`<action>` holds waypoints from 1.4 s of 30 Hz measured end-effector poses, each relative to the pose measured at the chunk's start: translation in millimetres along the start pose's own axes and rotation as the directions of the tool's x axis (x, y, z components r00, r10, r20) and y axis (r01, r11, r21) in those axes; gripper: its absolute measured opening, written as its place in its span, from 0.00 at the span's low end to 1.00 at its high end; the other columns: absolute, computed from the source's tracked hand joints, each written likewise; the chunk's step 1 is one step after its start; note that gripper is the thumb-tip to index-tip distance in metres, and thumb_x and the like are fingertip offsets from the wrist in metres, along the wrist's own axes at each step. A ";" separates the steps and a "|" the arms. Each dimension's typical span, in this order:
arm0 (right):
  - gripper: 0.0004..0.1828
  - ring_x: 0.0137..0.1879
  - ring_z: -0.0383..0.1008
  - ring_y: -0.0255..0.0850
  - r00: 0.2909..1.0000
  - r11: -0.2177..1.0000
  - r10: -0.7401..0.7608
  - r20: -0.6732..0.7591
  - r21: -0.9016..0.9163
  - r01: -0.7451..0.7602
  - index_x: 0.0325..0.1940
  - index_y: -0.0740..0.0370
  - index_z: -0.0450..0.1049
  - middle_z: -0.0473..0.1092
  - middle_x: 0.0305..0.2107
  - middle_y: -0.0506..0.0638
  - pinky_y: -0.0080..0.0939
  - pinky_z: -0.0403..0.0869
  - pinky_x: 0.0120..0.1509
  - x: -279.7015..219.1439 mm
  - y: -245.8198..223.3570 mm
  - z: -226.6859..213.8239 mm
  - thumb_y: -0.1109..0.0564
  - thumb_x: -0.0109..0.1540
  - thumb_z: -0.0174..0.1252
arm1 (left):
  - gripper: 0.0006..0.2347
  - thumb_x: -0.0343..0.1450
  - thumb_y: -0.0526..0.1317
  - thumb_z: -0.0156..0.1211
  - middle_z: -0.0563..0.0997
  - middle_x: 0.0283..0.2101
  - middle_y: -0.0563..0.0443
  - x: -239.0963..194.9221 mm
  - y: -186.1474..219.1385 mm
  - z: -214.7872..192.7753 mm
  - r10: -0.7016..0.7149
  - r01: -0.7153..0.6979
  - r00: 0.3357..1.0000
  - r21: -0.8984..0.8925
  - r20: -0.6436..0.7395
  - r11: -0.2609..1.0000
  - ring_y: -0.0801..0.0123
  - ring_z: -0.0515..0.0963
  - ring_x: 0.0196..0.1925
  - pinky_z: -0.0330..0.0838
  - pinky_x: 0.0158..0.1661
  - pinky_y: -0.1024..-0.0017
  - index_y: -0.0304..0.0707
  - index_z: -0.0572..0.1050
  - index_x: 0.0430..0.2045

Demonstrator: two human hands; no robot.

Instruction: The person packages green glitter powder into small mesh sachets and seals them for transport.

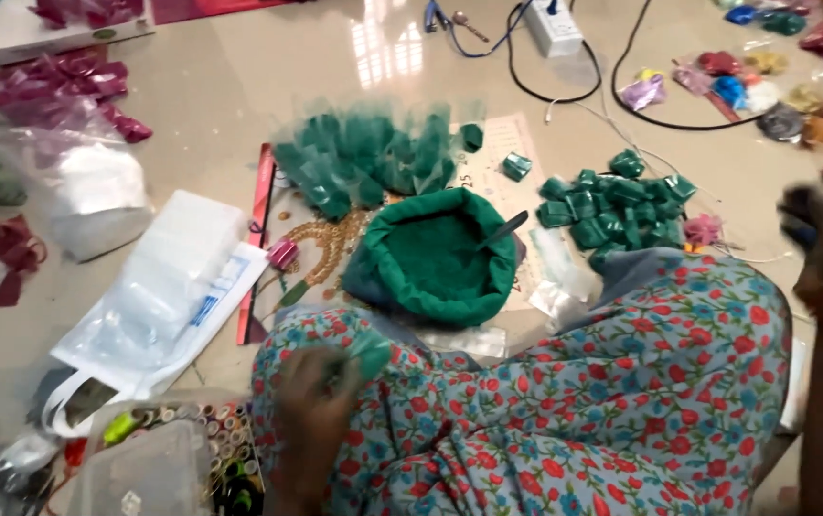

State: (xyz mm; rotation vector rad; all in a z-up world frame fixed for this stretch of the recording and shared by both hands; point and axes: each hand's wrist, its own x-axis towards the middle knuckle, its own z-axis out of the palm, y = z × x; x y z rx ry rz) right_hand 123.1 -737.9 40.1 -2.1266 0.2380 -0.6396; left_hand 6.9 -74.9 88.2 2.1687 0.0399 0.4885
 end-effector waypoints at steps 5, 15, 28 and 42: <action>0.10 0.38 0.68 0.41 0.928 0.997 0.014 0.372 0.066 -0.041 0.50 0.67 0.81 0.76 0.37 0.54 0.42 0.67 0.42 -38.6 -261.8 67.9 0.61 0.67 0.60 | 0.06 0.63 0.33 0.69 0.80 0.36 0.46 38.0 32.3 54.5 0.345 -0.341 0.938 -0.069 0.046 0.937 0.57 0.80 0.39 0.76 0.41 0.62 0.36 0.78 0.28; 0.12 0.47 0.77 0.52 0.423 0.664 -0.587 0.690 0.113 0.739 0.43 0.59 0.79 0.74 0.41 0.53 0.49 0.77 0.48 -98.3 -292.4 208.1 0.61 0.56 0.63 | 0.07 0.64 0.33 0.69 0.79 0.39 0.44 71.7 44.9 102.8 0.501 -0.486 0.861 -0.153 0.089 0.861 0.50 0.80 0.44 0.76 0.47 0.59 0.34 0.77 0.31; 0.09 0.43 0.76 0.59 0.765 0.737 -0.278 0.581 -0.381 0.558 0.39 0.61 0.79 0.75 0.37 0.59 0.56 0.75 0.48 114.0 -186.4 285.0 0.56 0.57 0.65 | 0.15 0.68 0.48 0.64 0.80 0.53 0.41 175.6 -219.3 138.8 -0.336 0.295 0.940 0.350 0.061 0.889 0.47 0.77 0.58 0.71 0.59 0.54 0.43 0.79 0.45; 0.12 0.37 0.85 0.54 0.689 0.915 0.185 0.701 -0.379 0.140 0.41 0.64 0.78 0.80 0.31 0.60 0.52 0.81 0.46 142.0 -75.4 418.0 0.53 0.60 0.58 | 0.22 0.67 0.53 0.64 0.42 0.80 0.47 190.4 -169.9 129.2 -0.678 0.423 0.727 0.706 0.110 0.568 0.35 0.37 0.79 0.46 0.71 0.41 0.60 0.76 0.58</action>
